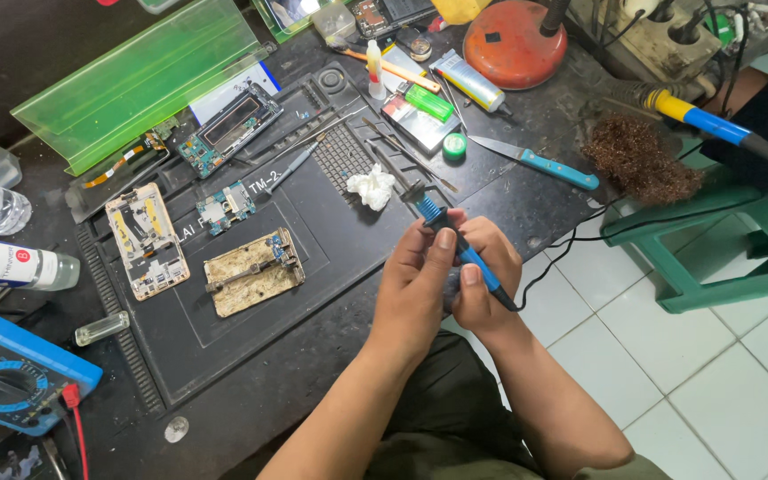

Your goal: The person cleans a circuit board with a brush and a liquid, then uses a soldering iron and solder wire to solder components on the board. The person also handles a roll of solder wire and a small bottle of liquid during the process.

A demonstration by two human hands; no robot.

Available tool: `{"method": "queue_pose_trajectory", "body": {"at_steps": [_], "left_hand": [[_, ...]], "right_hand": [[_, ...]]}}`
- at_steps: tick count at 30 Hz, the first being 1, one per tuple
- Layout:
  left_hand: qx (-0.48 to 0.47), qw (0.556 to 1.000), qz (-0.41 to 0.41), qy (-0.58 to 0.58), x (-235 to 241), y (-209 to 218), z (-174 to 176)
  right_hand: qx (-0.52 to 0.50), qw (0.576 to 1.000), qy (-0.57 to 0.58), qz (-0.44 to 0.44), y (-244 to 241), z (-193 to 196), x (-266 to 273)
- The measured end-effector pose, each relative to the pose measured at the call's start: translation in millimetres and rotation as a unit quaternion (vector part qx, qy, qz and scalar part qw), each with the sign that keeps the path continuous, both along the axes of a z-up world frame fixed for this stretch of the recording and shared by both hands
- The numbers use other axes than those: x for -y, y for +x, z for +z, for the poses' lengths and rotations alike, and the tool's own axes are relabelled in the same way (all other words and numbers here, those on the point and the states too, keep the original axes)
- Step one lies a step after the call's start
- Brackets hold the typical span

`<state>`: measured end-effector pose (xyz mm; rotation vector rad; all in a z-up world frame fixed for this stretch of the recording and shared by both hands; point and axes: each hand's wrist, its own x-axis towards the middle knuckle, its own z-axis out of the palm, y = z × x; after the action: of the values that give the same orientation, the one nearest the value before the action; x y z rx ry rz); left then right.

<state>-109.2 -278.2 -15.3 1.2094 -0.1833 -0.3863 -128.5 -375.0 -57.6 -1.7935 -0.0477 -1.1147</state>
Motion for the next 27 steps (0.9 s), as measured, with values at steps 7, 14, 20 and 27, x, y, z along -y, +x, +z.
{"method": "queue_pose_trajectory", "body": {"at_steps": [7, 14, 20, 27], "left_hand": [[0.025, 0.996, -0.069, -0.053, 6.4, -8.4, 1.5], [0.036, 0.995, -0.066, -0.068, 11.6, -5.4, 16.1], [-0.042, 0.991, -0.016, -0.125, 23.5, -3.9, 10.5], [-0.077, 0.979, 0.012, -0.186, 30.2, 1.7, -3.4]], "right_hand": [[0.031, 0.998, 0.03, -0.053, -5.5, 6.3, 2.1], [0.004, 0.998, -0.003, -0.068, -4.2, 23.0, 2.8], [0.003, 0.998, 0.027, -0.065, -3.6, -11.8, 10.2], [0.027, 0.996, 0.045, -0.077, -0.6, -6.9, 6.1]]}}
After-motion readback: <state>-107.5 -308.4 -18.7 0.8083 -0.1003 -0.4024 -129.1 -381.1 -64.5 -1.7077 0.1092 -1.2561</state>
